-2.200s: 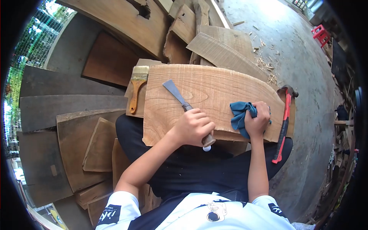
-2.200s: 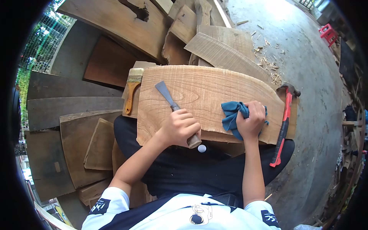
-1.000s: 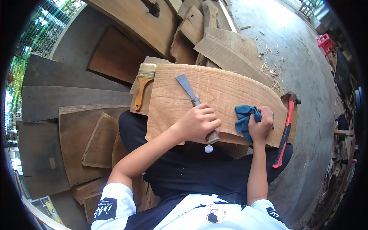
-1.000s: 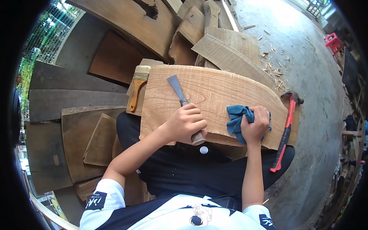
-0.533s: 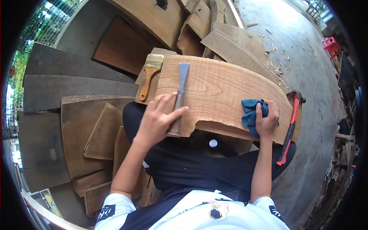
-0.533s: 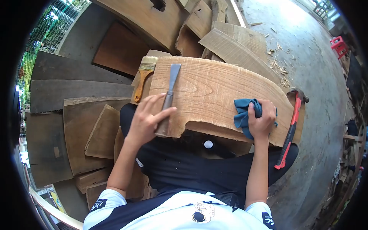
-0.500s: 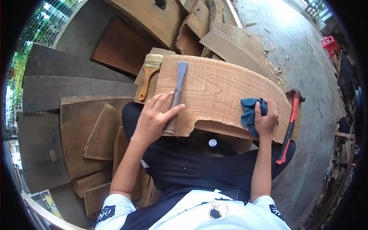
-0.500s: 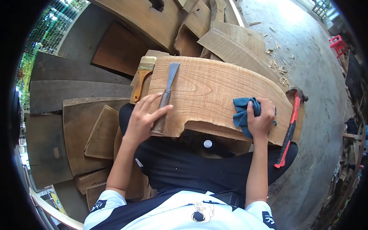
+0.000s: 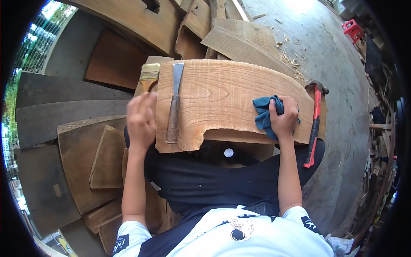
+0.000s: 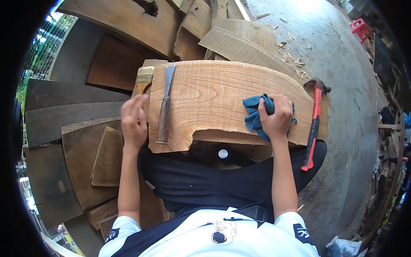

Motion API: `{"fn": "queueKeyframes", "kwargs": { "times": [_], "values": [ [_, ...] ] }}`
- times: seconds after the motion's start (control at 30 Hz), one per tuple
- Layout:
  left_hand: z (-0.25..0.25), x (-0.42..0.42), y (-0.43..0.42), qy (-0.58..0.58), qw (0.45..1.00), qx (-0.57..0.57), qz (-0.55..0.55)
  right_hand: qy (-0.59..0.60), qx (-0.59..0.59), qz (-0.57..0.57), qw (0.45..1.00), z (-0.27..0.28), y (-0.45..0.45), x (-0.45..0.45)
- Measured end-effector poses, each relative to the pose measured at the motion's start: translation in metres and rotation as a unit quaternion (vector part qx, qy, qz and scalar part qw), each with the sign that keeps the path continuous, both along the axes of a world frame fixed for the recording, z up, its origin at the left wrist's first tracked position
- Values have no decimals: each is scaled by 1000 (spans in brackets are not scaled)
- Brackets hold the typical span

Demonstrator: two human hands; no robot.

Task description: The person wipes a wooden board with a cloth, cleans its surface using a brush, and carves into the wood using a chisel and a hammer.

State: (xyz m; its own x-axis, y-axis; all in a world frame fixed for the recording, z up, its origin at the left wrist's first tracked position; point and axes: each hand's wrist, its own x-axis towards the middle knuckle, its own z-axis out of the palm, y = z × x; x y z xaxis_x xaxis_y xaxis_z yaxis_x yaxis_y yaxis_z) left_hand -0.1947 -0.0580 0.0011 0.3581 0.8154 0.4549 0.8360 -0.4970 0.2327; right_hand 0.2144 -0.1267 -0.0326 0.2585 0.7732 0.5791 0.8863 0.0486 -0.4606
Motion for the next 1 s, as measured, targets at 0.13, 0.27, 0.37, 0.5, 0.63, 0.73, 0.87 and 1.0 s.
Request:
{"fn": "queueKeyframes", "kwargs": {
  "times": [0.13, 0.27, 0.37, 0.5, 0.63, 0.73, 0.87, 1.0],
  "values": [
    [-4, -12, 26, -2, 963, -129, 238, 5, -1, 9, 1000, 1, -1, 1],
    [-16, -23, 37, 63, 941, -208, 260, 18, 4, 10, 1000, 2, -1, 1],
    [-23, -37, 37, 72, 941, -212, 254, 17, 4, 6, 1000, 2, -1, 2],
    [-15, -46, 32, 22, 945, -183, 271, 19, 2, 14, 1000, 1, -1, 3],
    [14, -37, 18, -149, 939, -140, 277, 56, 0, 64, 996, 5, -4, 9],
    [46, 0, -4, -300, 926, -82, 215, 98, -35, 156, 982, 35, -10, -1],
    [49, 72, -41, -463, 863, -197, 32, 40, 10, 290, 956, 80, -7, -62],
    [50, 150, -82, -472, 809, -340, -89, 23, -226, 322, 919, 100, -11, -97]
  ]
}}
